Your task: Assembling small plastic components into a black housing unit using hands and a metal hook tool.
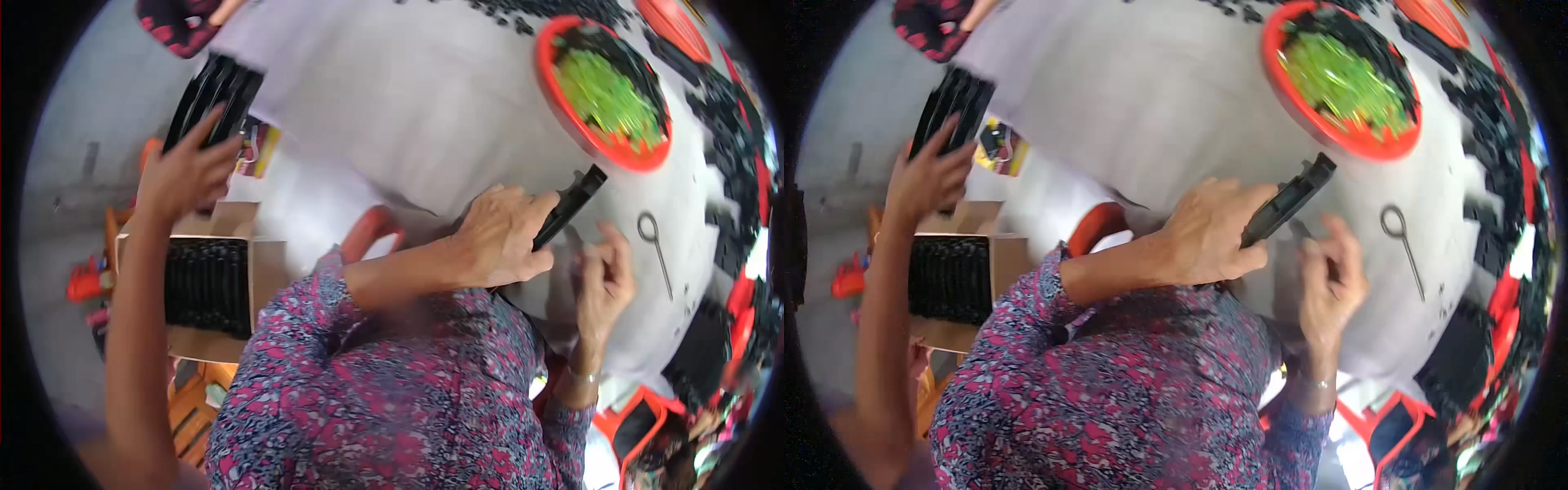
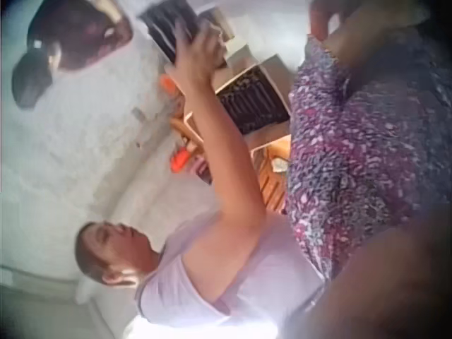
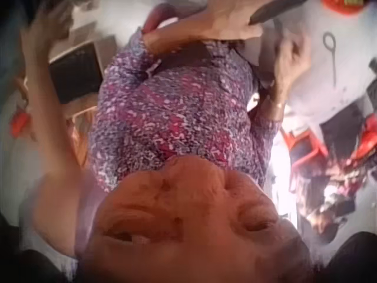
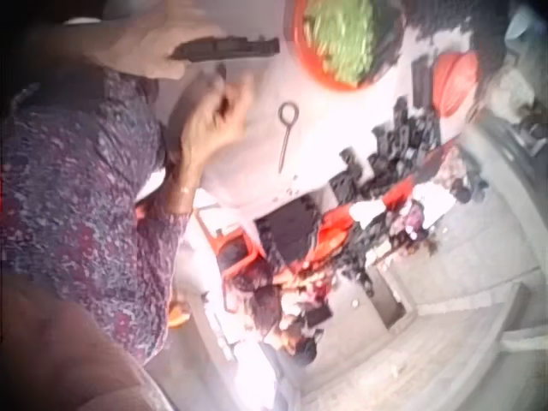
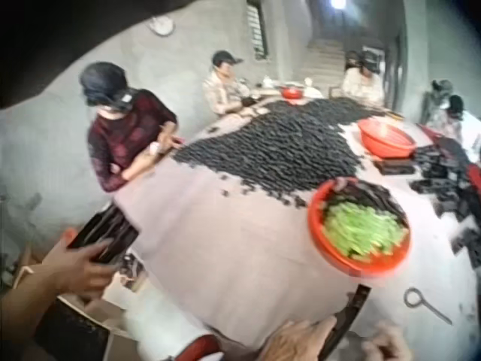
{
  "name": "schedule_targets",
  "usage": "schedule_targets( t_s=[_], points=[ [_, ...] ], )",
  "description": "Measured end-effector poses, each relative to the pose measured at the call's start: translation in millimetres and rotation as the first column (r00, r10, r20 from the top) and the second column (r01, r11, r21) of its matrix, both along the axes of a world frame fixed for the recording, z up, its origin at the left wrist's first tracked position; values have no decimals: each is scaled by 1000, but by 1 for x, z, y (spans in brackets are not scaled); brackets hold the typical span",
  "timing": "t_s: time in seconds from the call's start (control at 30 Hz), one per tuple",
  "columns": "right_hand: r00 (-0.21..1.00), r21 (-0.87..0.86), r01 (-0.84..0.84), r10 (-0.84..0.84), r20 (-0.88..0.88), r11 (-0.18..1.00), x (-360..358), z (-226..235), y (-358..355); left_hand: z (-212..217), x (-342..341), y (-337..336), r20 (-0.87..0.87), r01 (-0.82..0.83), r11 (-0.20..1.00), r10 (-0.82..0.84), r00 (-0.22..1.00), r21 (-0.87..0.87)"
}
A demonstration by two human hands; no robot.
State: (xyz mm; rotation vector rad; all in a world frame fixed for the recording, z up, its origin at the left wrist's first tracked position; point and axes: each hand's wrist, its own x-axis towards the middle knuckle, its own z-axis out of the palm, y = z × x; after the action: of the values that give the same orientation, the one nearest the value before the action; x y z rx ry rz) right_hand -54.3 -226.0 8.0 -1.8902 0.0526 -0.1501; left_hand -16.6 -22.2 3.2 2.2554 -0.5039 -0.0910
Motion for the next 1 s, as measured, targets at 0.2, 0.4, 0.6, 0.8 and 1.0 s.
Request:
schedule_targets(
  t_s=[0.2,0.4,0.6,0.8,1.0],
  points=[
    [999,40,-44,44,15,998,4,-10,-6,36,18,68,70,-266,963,263,962,43],
    [995,-47,-92,90,-39,995,5,-10,-12,21,48,137,315,-564,814,504,805,139],
    [996,-160,-90,92,7,983,13,-8,-11,0,76,210,331,-689,676,608,722,261],
    [994,-156,-106,105,-14,982,7,0,-4,-8,100,276,418,-716,643,591,689,271],
    [993,-170,-114,109,-37,979,8,7,-3,-12,98,309,455,-700,608,538,710,374]
  ],
)
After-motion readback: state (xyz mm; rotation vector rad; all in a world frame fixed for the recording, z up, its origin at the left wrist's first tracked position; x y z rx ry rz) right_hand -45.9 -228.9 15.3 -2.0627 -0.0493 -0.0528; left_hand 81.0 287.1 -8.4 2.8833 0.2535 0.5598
